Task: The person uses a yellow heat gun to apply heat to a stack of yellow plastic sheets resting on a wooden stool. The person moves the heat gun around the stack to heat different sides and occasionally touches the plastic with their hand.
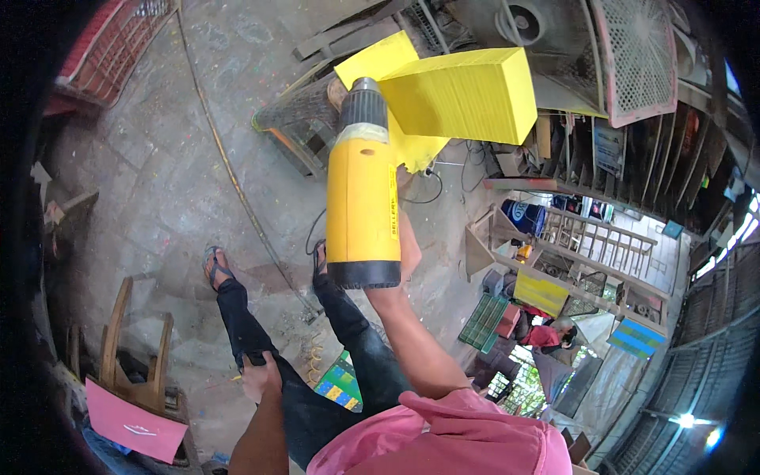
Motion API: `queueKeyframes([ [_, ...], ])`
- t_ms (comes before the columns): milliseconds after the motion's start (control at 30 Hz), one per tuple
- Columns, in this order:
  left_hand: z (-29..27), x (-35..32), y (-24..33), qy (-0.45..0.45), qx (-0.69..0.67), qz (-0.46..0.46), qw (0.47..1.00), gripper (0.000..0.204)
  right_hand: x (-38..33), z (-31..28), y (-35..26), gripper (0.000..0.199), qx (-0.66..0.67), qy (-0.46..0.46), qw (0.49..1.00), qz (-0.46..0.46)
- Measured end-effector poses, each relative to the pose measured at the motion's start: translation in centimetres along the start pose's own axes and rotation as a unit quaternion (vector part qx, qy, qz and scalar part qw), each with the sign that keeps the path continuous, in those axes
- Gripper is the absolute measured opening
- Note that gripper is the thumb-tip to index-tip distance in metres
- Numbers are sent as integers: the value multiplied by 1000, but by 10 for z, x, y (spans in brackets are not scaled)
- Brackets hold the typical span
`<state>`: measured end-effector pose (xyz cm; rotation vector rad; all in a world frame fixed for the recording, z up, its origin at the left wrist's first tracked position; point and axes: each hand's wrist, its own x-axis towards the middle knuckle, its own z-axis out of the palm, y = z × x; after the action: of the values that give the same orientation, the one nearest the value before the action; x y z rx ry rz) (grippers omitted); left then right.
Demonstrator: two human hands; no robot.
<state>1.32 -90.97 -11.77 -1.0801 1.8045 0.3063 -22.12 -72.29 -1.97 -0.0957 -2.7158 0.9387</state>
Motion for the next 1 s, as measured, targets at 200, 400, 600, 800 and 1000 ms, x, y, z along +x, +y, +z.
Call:
queueKeyframes([
  [200, 4, 1, -1, -18, -4, 7, 1000, 68, -26, -40, 37, 25, 74, 48, 991, 99],
  [400, 7, 1, 0, 17, -14, 17, 1000, 65, -76, -94, 75, 27, 157, 116, 954, 228],
  [600, -9, 0, 0, 19, -2, 23, 1000, 64, -47, -51, 35, 26, 46, 55, 991, 115],
  [800, -1, 5, -5, 14, 14, 15, 1000, 66, 0, -12, 19, 25, 37, 25, 999, 13],
  [1000, -2, 6, -8, -3, 8, 10, 1000, 65, -32, -35, 43, 23, 27, 63, 994, 84],
])
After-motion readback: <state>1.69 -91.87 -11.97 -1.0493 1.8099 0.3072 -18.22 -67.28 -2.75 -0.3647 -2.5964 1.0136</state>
